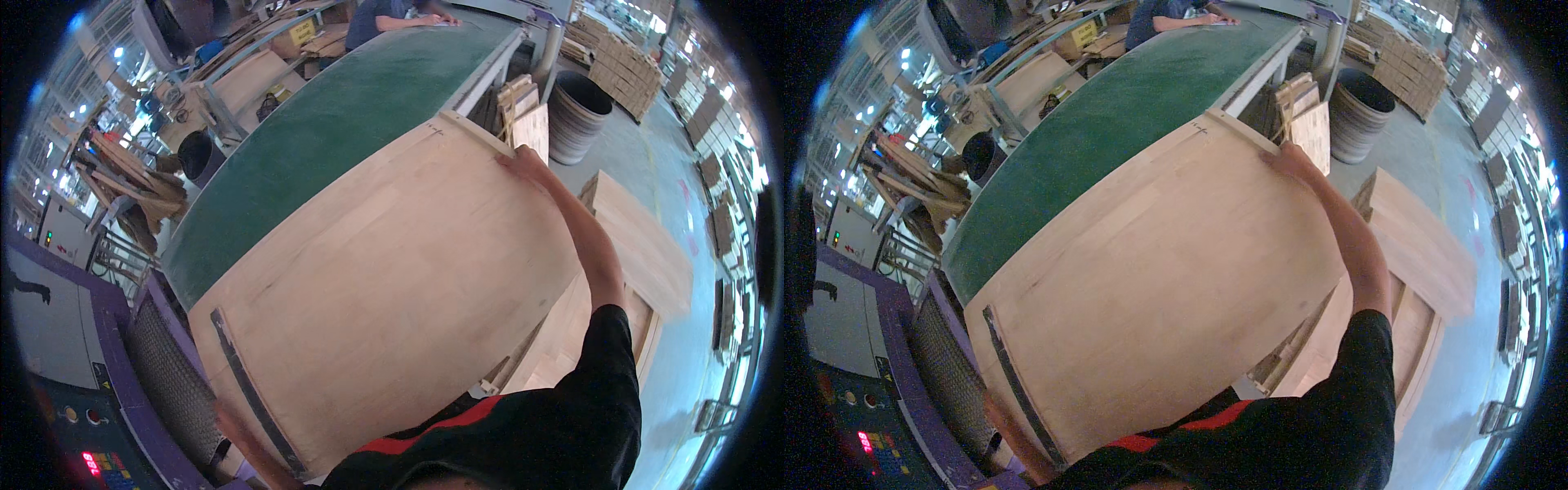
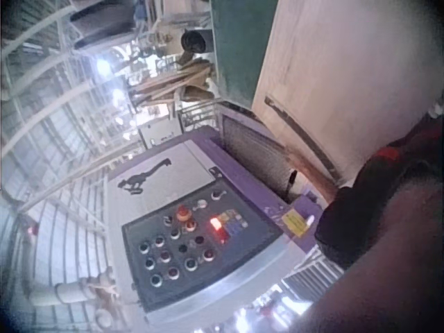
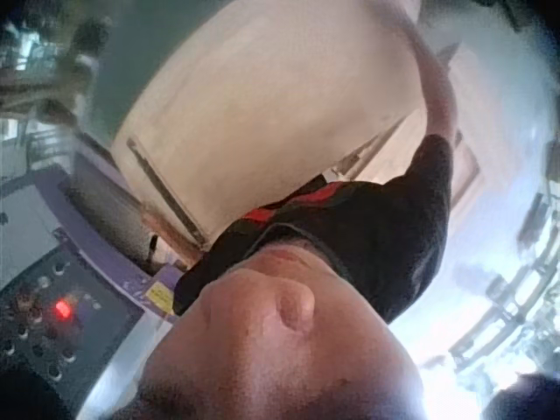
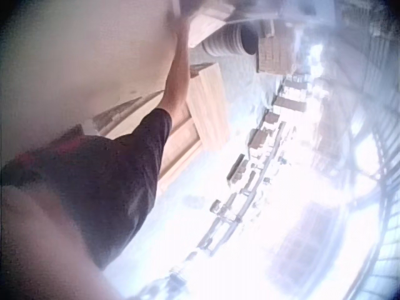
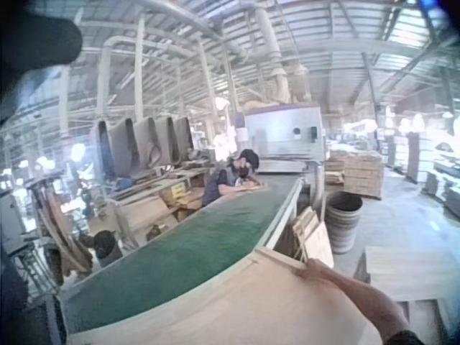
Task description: The person repeatedly picks up wooden planks and panels from a nearby stack and feeds them one by one into a woodworking machine. The person handles each piece by hand, aligns it on the conveyor, and lets the machine process it before retrieving the next piece.
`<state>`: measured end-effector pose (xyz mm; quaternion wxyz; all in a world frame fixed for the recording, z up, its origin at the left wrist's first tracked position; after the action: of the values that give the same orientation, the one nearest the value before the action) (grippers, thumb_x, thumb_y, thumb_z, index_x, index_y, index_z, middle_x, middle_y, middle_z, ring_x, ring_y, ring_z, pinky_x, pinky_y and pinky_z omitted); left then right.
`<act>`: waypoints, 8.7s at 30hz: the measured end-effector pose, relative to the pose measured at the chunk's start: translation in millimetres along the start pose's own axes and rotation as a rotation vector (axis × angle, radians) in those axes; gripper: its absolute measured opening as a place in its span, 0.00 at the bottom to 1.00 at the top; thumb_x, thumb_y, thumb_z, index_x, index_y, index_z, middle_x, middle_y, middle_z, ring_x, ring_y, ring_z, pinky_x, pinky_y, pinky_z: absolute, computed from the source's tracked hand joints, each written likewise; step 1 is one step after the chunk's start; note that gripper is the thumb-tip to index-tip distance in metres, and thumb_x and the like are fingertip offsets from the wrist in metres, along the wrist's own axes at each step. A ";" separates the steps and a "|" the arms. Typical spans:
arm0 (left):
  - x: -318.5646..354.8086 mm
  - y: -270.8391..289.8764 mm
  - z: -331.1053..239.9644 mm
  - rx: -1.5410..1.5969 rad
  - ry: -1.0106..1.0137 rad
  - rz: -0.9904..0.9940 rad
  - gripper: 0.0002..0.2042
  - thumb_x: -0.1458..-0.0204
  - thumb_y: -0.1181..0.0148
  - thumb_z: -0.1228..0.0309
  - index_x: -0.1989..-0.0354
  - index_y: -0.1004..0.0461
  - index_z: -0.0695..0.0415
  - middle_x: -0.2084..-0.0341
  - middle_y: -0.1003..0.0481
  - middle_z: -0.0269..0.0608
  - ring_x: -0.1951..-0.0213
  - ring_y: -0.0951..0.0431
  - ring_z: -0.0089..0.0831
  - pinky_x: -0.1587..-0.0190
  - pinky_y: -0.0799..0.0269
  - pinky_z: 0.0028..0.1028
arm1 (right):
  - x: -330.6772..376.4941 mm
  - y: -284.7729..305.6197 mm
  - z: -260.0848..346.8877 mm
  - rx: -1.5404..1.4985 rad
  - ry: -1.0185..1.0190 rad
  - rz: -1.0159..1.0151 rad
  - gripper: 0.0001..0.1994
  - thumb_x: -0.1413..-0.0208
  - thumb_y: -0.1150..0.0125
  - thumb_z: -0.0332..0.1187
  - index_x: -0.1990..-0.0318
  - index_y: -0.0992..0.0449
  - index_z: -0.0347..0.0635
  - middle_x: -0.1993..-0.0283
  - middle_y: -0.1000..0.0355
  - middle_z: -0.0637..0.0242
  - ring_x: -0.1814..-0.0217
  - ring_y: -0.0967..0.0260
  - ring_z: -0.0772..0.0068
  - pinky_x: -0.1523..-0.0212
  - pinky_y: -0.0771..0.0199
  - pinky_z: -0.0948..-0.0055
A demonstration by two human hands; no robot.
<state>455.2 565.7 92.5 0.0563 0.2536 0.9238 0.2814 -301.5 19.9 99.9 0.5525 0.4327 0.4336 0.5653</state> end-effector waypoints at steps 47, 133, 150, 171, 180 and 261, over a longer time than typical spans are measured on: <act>-90.9 -227.7 -349.0 -0.201 -0.575 -0.593 0.17 0.48 0.40 0.71 0.52 0.30 0.67 0.52 0.28 0.52 0.48 0.31 0.41 0.42 0.40 0.37 | -460.4 -22.2 73.5 -0.047 0.315 -0.253 0.26 0.48 0.43 0.54 0.59 0.25 0.35 0.62 0.26 0.45 0.56 0.29 0.42 0.56 0.28 0.55; 824.4 -911.9 -370.8 -0.485 2.034 -1.583 0.23 0.55 0.42 0.68 0.48 0.35 0.57 0.42 0.39 0.53 0.39 0.42 0.49 0.38 0.53 0.45 | 45.3 -266.6 -375.5 1.089 0.658 2.191 0.14 0.46 0.42 0.43 0.60 0.26 0.42 0.63 0.29 0.72 0.60 0.34 0.81 0.56 0.36 0.78; 828.7 -925.7 -395.1 -0.540 2.046 -1.666 0.24 0.59 0.40 0.65 0.50 0.33 0.55 0.44 0.38 0.51 0.41 0.42 0.48 0.39 0.49 0.44 | 30.6 -171.1 -340.8 1.306 0.805 2.187 0.39 0.49 0.43 0.59 0.39 0.46 0.39 0.45 0.39 0.62 0.43 0.42 0.64 0.41 0.41 0.63; 826.7 -935.7 -400.4 -0.525 1.955 -1.791 0.27 0.58 0.41 0.63 0.47 0.35 0.60 0.41 0.44 0.58 0.36 0.48 0.53 0.33 0.59 0.50 | 81.2 -136.0 -361.6 1.530 0.307 1.899 0.39 0.55 0.43 0.52 0.38 0.46 0.39 0.38 0.45 0.52 0.36 0.50 0.53 0.35 0.54 0.48; 825.4 -940.9 -399.6 -0.513 1.890 -1.845 0.26 0.54 0.42 0.59 0.46 0.36 0.59 0.39 0.45 0.56 0.34 0.50 0.51 0.33 0.61 0.49 | 76.7 -154.3 -347.5 1.676 0.574 1.838 0.46 0.58 0.40 0.57 0.41 0.49 0.28 0.45 0.44 0.48 0.43 0.46 0.52 0.42 0.42 0.54; 702.1 -933.2 -338.9 1.564 -0.715 -2.544 0.36 0.55 0.45 0.39 0.44 0.36 0.54 0.53 0.29 0.44 0.52 0.28 0.42 0.47 0.32 0.44 | 9.0 -119.6 -74.1 1.255 2.789 1.485 0.52 0.77 0.23 0.51 0.43 0.41 0.31 0.47 0.39 0.50 0.42 0.41 0.53 0.40 0.42 0.62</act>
<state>-643.3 85.0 -109.0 0.3208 -0.6617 0.3728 -0.5659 -343.5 29.6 -34.4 0.8271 0.1254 -0.4133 -0.3598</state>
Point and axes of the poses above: each hand's wrist, its own x-axis away from the middle knuckle, its own y-axis out of the back of the hand, z = x × y, the point moved 3 cm from there along -x, towards the middle knuckle
